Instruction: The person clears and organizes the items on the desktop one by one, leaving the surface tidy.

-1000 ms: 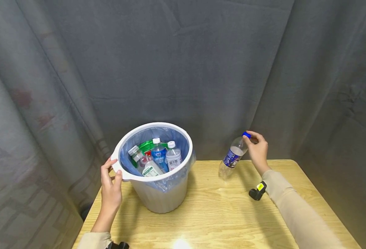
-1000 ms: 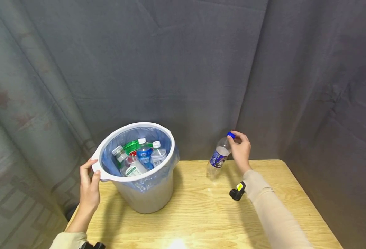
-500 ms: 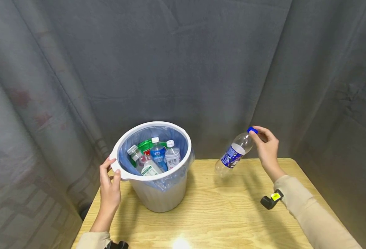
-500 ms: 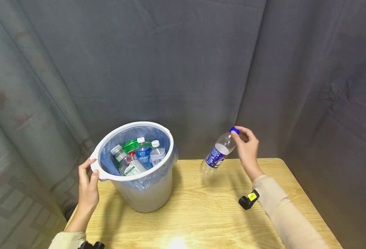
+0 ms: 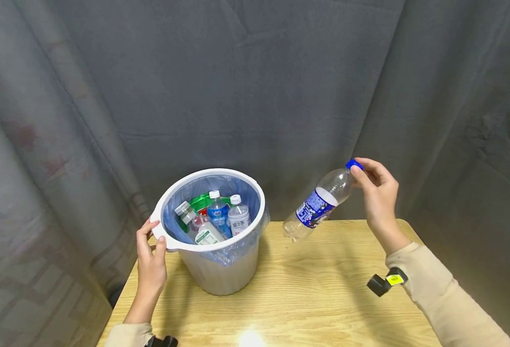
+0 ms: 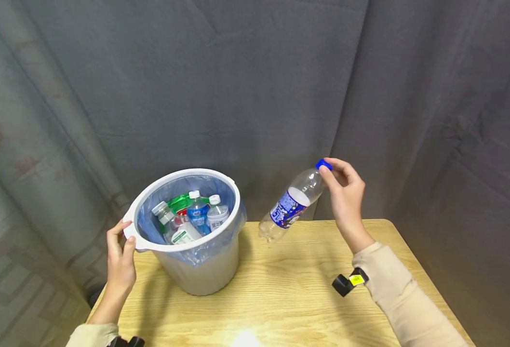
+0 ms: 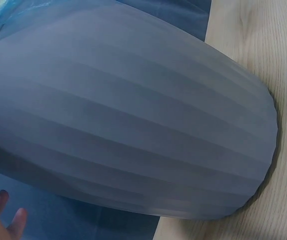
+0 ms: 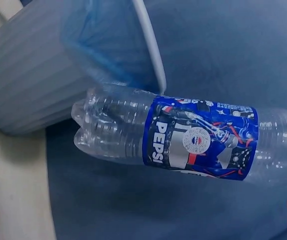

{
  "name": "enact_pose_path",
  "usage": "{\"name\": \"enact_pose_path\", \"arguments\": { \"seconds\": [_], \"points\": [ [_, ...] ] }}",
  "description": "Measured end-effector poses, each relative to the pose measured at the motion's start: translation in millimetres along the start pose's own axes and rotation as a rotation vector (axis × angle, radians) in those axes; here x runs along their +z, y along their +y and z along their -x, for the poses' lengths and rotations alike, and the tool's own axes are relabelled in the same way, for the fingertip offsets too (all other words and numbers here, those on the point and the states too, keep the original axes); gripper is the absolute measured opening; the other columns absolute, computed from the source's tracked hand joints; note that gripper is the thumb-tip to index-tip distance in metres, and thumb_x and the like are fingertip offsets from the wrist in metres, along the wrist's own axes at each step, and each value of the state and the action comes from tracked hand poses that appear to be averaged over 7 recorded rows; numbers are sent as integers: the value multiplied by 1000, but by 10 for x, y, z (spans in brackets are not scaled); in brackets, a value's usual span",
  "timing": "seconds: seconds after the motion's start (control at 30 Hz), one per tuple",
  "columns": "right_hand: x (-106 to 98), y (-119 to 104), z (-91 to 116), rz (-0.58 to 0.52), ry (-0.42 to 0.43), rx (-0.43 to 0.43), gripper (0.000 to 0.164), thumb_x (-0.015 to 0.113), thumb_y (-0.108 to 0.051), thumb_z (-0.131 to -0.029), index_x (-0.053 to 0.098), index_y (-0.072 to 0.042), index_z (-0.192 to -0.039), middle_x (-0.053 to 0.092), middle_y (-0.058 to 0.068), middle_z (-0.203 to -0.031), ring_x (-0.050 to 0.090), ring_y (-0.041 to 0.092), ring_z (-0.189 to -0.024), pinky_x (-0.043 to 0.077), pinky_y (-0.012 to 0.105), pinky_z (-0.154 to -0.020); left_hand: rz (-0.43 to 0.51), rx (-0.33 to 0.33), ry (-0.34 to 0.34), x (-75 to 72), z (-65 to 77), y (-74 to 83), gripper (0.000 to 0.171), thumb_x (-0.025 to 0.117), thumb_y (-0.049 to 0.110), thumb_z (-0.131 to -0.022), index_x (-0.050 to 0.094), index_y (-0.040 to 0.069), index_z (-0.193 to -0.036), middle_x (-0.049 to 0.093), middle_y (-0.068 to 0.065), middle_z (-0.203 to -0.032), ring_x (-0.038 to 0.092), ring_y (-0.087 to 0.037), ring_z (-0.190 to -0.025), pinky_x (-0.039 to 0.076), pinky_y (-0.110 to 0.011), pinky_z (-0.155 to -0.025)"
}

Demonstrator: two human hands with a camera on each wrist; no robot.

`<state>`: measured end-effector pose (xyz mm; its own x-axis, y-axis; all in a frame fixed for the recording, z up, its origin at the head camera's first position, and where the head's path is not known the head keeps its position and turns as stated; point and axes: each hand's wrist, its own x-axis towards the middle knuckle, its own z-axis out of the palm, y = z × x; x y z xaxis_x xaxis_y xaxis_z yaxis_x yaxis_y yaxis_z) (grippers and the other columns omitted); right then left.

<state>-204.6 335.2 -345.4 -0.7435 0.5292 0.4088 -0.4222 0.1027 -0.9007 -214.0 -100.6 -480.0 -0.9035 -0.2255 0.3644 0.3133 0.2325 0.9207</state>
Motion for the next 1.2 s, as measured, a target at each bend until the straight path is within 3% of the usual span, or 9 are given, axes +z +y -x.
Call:
{"name": "enact_pose_path", "arguments": {
  "seconds": [0.33,0.57,0.93,1.2],
  "points": [
    [286,-478,-37,-125,-24,-88,13,68,-1,-90,72,-2,-103,63,9,-92,59,16,-79,53,21,-69,10,-38,-7,-16,17,7,42,44,3,-92,43,-4,-134,36,-13,-152,38,-7,-116,32,-29,-83],
    [581,-635,-45,-199,-56,-146,15,65,-1,-93,72,-6,-105,62,10,-97,58,16,-81,53,23,-69,18,-29,-3,-12,9,15,43,44,4,-92,43,-5,-134,36,-14,-152,37,-7,-117,30,-30,-83],
    [1090,-485,15,-195,-151,-175,17,61,4,-93,69,-3,-107,64,4,-94,61,11,-80,53,23,-71,18,-15,5,27,8,-7,43,45,4,-92,44,-5,-133,37,-14,-152,38,-6,-116,31,-28,-82],
    [1352,-209,126,9,-273,-152,23,67,-1,-92,66,8,-113,67,1,-97,60,8,-82,49,22,-72,11,-14,13,12,17,-10,42,45,4,-92,45,-5,-133,38,-14,-152,38,-7,-116,32,-24,-81]
  ]
}}
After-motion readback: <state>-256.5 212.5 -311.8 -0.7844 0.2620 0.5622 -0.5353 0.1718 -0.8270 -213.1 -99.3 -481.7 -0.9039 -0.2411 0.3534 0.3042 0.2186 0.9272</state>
